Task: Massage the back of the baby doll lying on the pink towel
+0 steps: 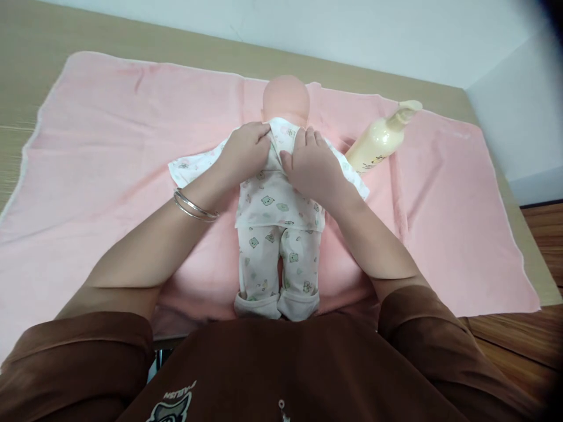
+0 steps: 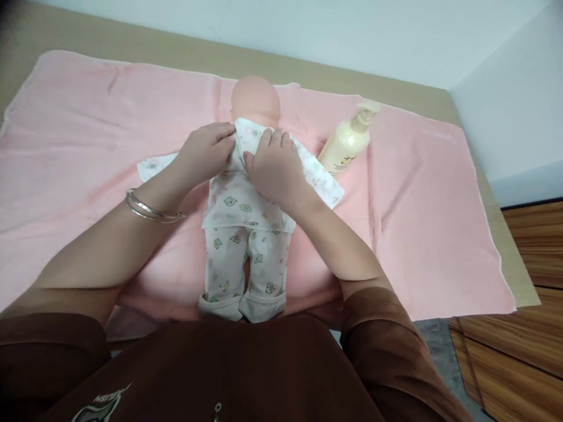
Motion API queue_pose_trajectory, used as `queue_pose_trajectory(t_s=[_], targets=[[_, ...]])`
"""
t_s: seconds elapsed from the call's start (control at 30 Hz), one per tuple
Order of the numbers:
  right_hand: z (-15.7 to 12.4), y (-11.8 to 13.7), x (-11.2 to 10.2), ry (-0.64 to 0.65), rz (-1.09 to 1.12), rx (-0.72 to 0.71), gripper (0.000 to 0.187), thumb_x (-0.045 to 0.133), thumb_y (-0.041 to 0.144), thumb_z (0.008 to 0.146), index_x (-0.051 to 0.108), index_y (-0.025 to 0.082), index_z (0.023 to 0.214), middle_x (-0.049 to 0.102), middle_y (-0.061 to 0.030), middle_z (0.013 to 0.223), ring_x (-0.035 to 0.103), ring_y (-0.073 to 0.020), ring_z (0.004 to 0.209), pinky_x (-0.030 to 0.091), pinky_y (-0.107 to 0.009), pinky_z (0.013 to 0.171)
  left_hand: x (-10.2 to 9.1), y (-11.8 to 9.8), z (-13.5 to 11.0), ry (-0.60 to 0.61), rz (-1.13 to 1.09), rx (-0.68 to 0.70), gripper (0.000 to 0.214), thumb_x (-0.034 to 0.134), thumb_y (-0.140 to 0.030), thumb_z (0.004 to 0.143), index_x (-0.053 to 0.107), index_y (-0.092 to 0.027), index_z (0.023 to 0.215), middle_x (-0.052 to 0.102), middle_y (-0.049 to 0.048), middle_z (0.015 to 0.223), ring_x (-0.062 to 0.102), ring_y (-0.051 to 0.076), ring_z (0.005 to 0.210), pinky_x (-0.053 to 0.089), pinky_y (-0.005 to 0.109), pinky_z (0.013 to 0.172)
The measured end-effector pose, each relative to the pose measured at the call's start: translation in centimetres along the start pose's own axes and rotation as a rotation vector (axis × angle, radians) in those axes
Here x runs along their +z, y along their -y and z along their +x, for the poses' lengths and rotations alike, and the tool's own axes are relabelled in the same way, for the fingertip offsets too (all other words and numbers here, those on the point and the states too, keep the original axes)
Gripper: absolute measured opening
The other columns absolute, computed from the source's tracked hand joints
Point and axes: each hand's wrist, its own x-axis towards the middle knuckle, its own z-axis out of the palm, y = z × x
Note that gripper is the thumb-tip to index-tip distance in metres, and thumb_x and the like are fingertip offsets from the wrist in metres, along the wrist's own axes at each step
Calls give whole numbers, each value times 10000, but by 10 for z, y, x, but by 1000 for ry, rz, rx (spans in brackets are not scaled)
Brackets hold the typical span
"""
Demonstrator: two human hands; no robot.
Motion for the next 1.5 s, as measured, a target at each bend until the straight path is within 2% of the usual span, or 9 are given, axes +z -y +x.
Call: queue_pose_trajectory(t_s=[0.07, 0.23, 0.37, 0.47, 0.67, 0.97, 1.07, 1.27, 1.5], targets=[[-7, 7, -1, -33, -1, -32, 624, 325, 326, 1105, 387, -85, 1571, 431, -321, 1658, 336, -458, 1639, 299, -645, 1362, 2, 5, 4, -22, 20, 6, 271, 409, -60, 972, 441, -238, 769, 713, 120, 973, 717, 347, 1038, 581, 475, 966], [4, 3, -10, -71, 38, 45, 430, 326, 311, 1108, 697, 96, 1141, 739, -201, 1204, 701, -375, 1229, 567, -554, 1132, 18, 5, -4, -64, 270, 63, 284, 381, -79, 1016, 626, -125, 1153, 684, 234, 1215, 658, 400, 1204, 530, 513, 1084], [23, -11, -9, -82, 110, 131, 456, 334, 325, 1115, 709, 67, 1131, 754, -209, 1197, 707, -371, 1232, 560, -531, 1134, 27, 0, -17, -85, 192, 127, 423, 419, -196, 1034, 533, -85, 1426, 561, 230, 1462, 449, 415, 1483, 331, 572, 1288], [24, -14, -2, -46, 101, 115, 504, 301, 320, 1125, 635, -1, 1323, 674, -249, 1402, 592, -384, 1427, 457, -564, 1258, 28, 3, -15, -91, -5, 98, 307, 483, -334, 1029, 574, -233, 1305, 578, 138, 1434, 459, 365, 1455, 332, 583, 1282], [-3, 2, 8, -75, 72, -3, 641, 376, 388, 1099, 387, -47, 1570, 406, -316, 1673, 328, -470, 1638, 286, -669, 1358, 23, 20, 5, -116, -30, 29, 119, 487, -247, 967, 604, -263, 955, 701, 133, 1127, 639, 351, 1185, 511, 565, 1069], [19, -12, -8, -10, 105, 62, 517, 277, 359, 1126, 669, 37, 1227, 712, -236, 1271, 657, -400, 1341, 499, -615, 1209, 38, 16, -17, -165, -52, 136, 500, 499, -523, 1033, 541, -221, 1429, 579, 145, 1509, 413, 387, 1510, 329, 644, 1296], [23, -17, -10, 12, 105, 74, 565, 245, 372, 1146, 657, 11, 1281, 713, -247, 1306, 661, -385, 1328, 513, -564, 1185, 38, 13, -20, -208, -52, 159, 448, 594, -444, 974, 580, -246, 1376, 606, 145, 1473, 466, 403, 1467, 383, 645, 1264], [-5, 2, -2, -40, -28, -24, 623, 284, 353, 1136, 368, -97, 1559, 425, -354, 1641, 378, -441, 1606, 334, -608, 1330, 27, 18, 0, -181, -49, 13, 171, 577, -242, 935, 667, -268, 1078, 723, 89, 1171, 631, 331, 1222, 528, 572, 1127], [4, 3, -3, -74, 49, 22, 350, 384, 309, 1086, 594, 65, 1222, 653, -221, 1250, 596, -383, 1342, 480, -585, 1207, 30, 11, 0, -127, 21, -49, 345, 461, -353, 1040, 633, -180, 1284, 689, 156, 1322, 575, 347, 1338, 415, 549, 1209]])
